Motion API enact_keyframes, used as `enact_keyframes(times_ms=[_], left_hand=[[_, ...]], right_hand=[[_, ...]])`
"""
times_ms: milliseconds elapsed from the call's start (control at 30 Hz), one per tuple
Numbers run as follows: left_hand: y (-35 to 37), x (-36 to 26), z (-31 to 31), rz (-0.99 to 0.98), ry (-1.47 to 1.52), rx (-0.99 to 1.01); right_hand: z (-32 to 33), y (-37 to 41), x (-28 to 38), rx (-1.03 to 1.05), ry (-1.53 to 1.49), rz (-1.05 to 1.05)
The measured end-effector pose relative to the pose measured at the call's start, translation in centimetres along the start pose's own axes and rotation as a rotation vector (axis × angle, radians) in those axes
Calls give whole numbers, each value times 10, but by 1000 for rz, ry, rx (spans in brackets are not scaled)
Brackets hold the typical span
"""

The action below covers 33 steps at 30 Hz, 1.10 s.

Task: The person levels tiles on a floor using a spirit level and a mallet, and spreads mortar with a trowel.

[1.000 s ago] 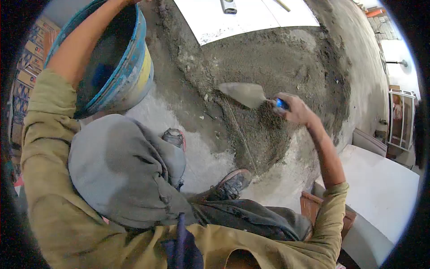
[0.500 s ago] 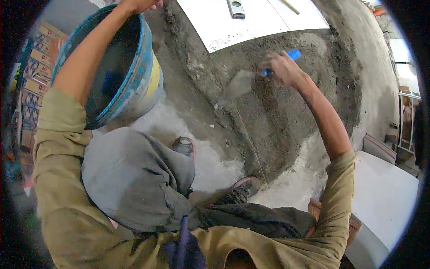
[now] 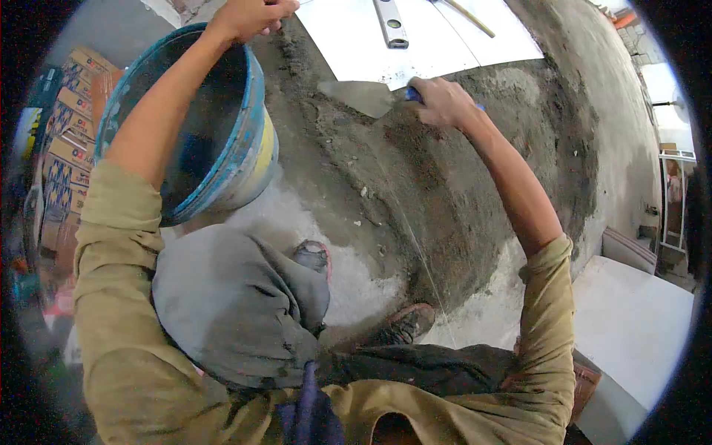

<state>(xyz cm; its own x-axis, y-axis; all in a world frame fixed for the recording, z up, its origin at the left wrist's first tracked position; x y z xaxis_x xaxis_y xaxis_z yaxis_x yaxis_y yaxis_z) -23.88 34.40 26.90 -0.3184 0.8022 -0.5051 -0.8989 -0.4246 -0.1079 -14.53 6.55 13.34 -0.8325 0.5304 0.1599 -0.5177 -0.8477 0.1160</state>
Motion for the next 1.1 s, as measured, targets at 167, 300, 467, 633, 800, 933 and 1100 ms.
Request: enact_keyframes(times_ms=[167, 300, 467, 633, 800, 933, 1100], left_hand=[[-2, 5, -2, -37, 19, -7], [-31, 44, -25, -228, -48, 35], [-23, 32, -23, -207, 35, 26], [-26, 40, -25, -171, 56, 29], [-23, 39, -23, -152, 51, 26], [-15, 26, -21, -124, 88, 29], [-13, 23, -20, -72, 199, 50]], right_hand=[[-18, 15, -16, -31, -193, -28], [-28, 41, -23, 258, -207, -11], [-34, 38, -30, 117, -252, 90], [-34, 36, -44, 7, -271, 23], [-43, 97, -33, 488, -307, 27], [-46, 89, -51, 289, -248, 40], [-66, 26, -79, 29, -180, -60]])
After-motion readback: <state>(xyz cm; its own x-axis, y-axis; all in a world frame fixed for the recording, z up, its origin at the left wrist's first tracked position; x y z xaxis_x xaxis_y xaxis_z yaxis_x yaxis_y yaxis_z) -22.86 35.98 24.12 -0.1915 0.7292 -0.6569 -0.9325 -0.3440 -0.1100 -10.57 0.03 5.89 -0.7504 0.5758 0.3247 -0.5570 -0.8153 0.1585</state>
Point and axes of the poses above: each hand's wrist, its own y-axis away from the middle knuckle, its own z-axis out of the back of the hand, x = y × z, the point moved 7 cm from there along -y, towards the middle knuckle, and after that the axes turned 8 degrees about -x, right-handed, at the moved point
